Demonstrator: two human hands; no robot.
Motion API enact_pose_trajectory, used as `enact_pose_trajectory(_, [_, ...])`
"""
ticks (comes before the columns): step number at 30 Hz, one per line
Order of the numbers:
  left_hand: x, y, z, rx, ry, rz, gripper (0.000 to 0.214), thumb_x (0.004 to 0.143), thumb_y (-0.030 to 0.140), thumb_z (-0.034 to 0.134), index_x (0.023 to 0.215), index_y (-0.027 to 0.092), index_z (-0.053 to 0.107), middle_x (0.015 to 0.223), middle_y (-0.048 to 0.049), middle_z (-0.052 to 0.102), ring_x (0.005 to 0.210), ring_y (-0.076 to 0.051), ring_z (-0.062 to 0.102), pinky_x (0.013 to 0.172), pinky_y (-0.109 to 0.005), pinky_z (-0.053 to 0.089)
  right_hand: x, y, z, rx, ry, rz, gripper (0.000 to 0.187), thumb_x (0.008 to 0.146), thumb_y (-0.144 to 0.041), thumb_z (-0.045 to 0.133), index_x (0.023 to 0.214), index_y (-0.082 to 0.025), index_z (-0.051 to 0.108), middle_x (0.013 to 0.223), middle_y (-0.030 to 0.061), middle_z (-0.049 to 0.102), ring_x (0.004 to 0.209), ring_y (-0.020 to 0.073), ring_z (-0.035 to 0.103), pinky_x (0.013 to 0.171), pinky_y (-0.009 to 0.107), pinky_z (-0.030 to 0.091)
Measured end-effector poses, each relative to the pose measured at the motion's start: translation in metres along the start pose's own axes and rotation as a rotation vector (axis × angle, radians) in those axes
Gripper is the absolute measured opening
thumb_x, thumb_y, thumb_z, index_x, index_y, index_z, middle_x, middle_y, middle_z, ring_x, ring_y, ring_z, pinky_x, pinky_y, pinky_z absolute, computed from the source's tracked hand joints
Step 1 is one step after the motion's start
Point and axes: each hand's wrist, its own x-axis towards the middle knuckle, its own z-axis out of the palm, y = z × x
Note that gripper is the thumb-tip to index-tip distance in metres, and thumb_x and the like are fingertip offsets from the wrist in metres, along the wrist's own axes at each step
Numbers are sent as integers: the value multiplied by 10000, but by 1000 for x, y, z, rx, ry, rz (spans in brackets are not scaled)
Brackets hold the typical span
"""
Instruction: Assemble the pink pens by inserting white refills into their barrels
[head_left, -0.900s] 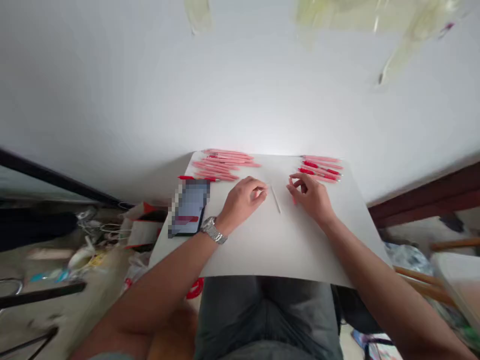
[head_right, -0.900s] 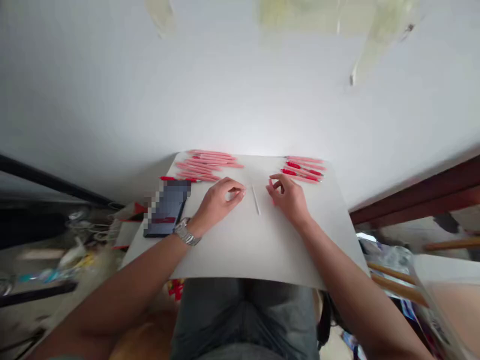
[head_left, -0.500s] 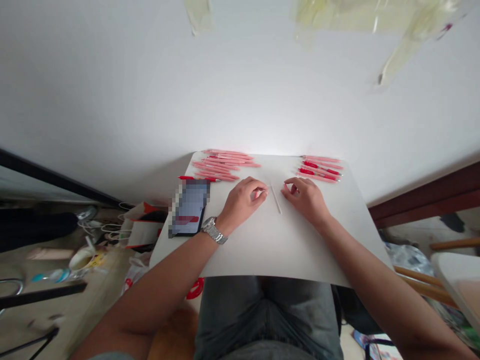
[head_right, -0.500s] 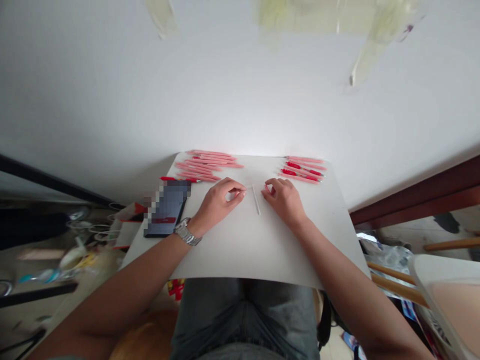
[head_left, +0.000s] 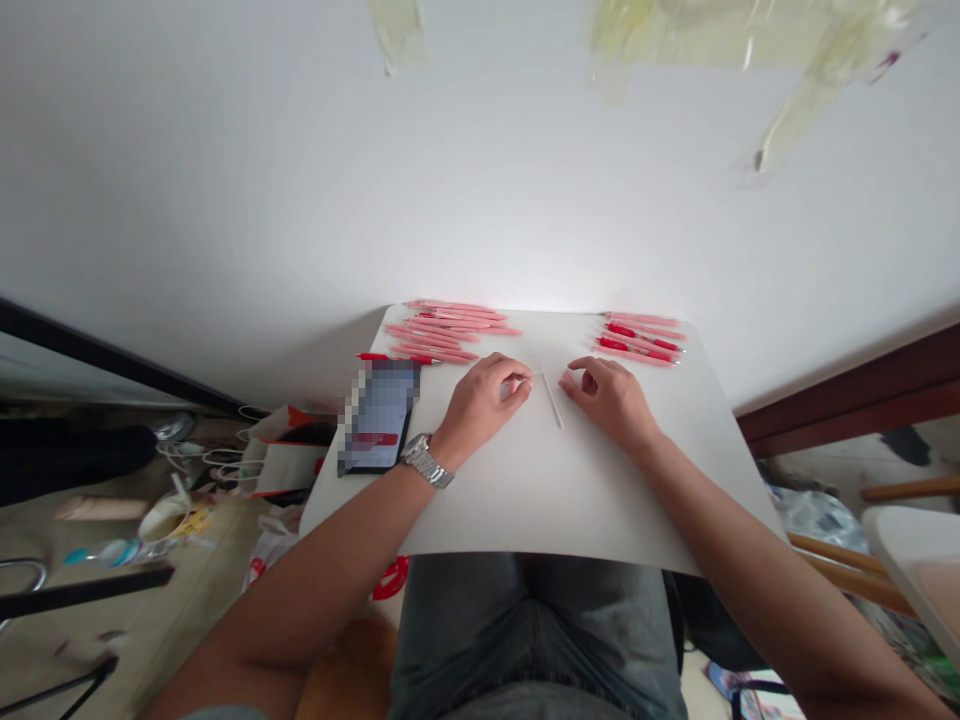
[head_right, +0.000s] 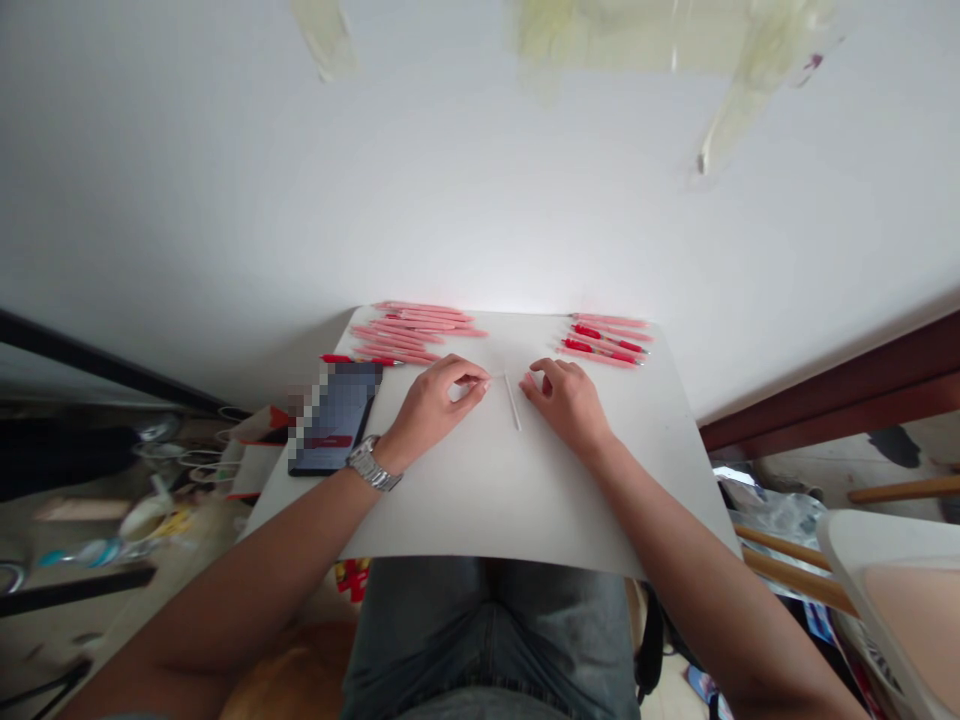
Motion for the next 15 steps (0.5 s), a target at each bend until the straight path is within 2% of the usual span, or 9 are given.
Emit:
enact_pose_trajectory(6, [1,-3,-3,4,14,-4,79,999,254,626,968,223,692,953,-37,685,927,-184,659,885,-334,531,1,-2,-5,44,55,38,196,961,-378,659,1057,-218,720,707,5,619,682,193,560,681,317,410])
enact_pose_trajectory(9, [2,-3,-5,21,31,-5,145,1012,277,607,884,215,635,888,-27,660,890,-179,633,847,-329,507,2,-3,-9,92,107,86,162,958,-384,647,948,-225,681,671,-20,561,618,161,501,637,302,382])
enact_pose_trajectory(12, [3,-4,-6,34,61,-15,236,1018,298,598,802,216,547,787,-2,602,796,-168,568,780,-324,470,3,-5,-13,181,150,155,265,957,-432,643,800,-229,572,632,-40,458,586,141,417,599,294,347])
enact_pose_trajectory(15, [4,-5,-7,20,69,-30,271,1016,296,592,773,219,503,757,8,574,758,-162,532,749,-320,448,3,-5,-16,304,157,201,367,967,-495,630,746,-230,505,641,-38,434,595,138,378,589,296,334])
